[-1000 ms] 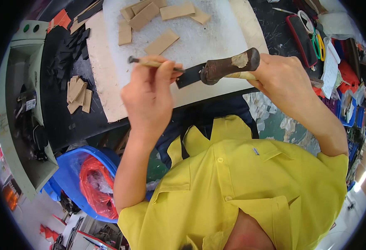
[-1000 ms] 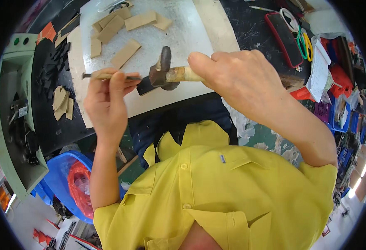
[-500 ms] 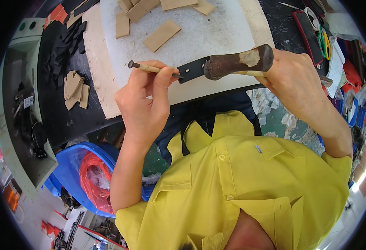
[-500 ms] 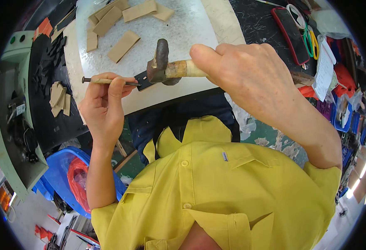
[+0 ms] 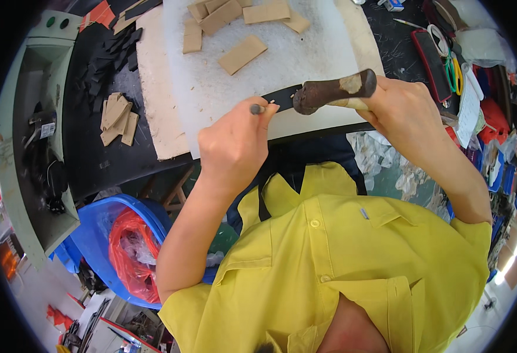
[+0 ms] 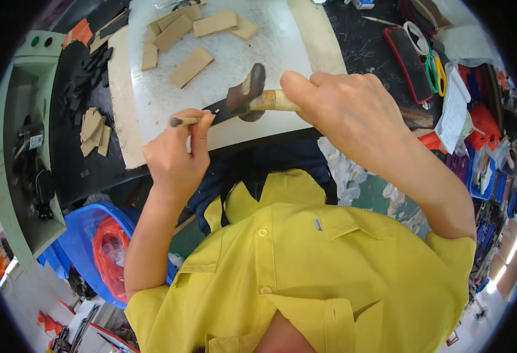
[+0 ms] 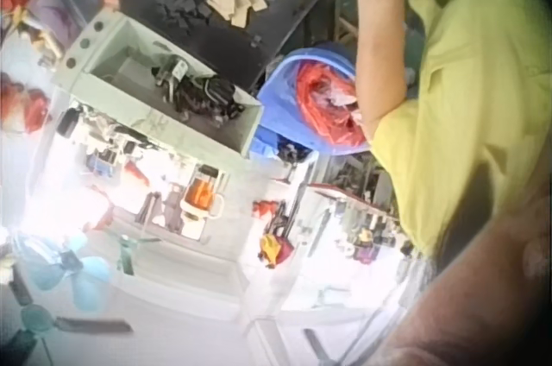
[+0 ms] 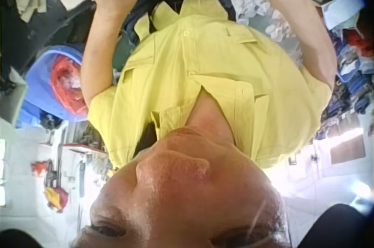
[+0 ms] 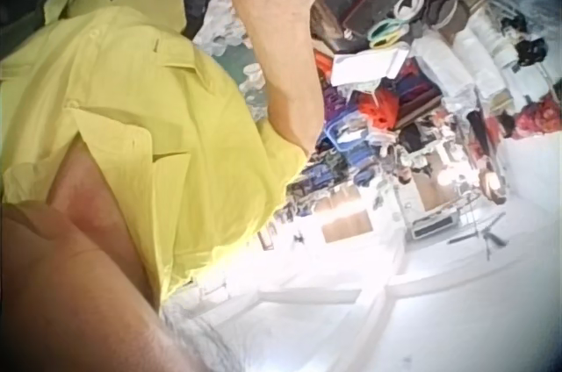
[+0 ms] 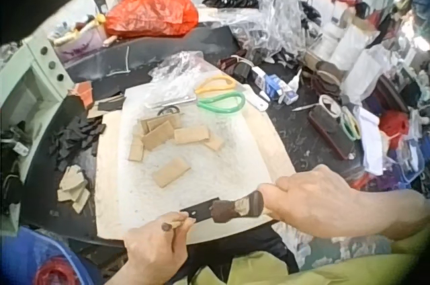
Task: The person assembles small shoe components by placing a black rectangular piece onto a beige cardboard-like piece. They use a metal punch and a hammer to drive fasteners through the aligned materials. The person repeats this process for multiple units, stacking the finished assemblies on the workbench.
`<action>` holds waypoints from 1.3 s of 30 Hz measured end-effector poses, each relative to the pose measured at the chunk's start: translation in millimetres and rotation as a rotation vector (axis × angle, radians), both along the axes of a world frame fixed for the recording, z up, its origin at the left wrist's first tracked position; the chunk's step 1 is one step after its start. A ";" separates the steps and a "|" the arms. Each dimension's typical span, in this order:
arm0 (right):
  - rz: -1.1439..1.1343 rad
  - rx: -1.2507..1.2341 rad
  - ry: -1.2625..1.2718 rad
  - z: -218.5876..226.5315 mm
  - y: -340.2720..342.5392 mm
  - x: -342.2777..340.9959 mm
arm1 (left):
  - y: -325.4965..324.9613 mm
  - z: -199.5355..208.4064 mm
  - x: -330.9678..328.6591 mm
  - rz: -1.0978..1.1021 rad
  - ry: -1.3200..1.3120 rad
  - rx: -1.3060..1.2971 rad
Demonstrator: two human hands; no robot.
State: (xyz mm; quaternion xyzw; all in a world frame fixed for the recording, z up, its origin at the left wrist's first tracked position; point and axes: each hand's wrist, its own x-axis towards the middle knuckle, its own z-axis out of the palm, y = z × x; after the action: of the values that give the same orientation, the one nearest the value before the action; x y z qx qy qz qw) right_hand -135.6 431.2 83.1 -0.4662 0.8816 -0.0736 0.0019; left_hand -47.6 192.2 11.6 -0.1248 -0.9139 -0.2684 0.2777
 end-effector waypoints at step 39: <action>0.005 -0.054 -0.041 -10.7 -23.1 -2.2 | -13.7 -0.7 -8.8 0.017 -0.376 0.631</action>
State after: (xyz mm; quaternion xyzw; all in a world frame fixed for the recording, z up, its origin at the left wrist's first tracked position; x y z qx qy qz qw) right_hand -137.9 408.1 72.4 -0.4666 0.8779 -0.1072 0.0075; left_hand -56.4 178.4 10.8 0.0263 -0.8222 -0.5531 0.1319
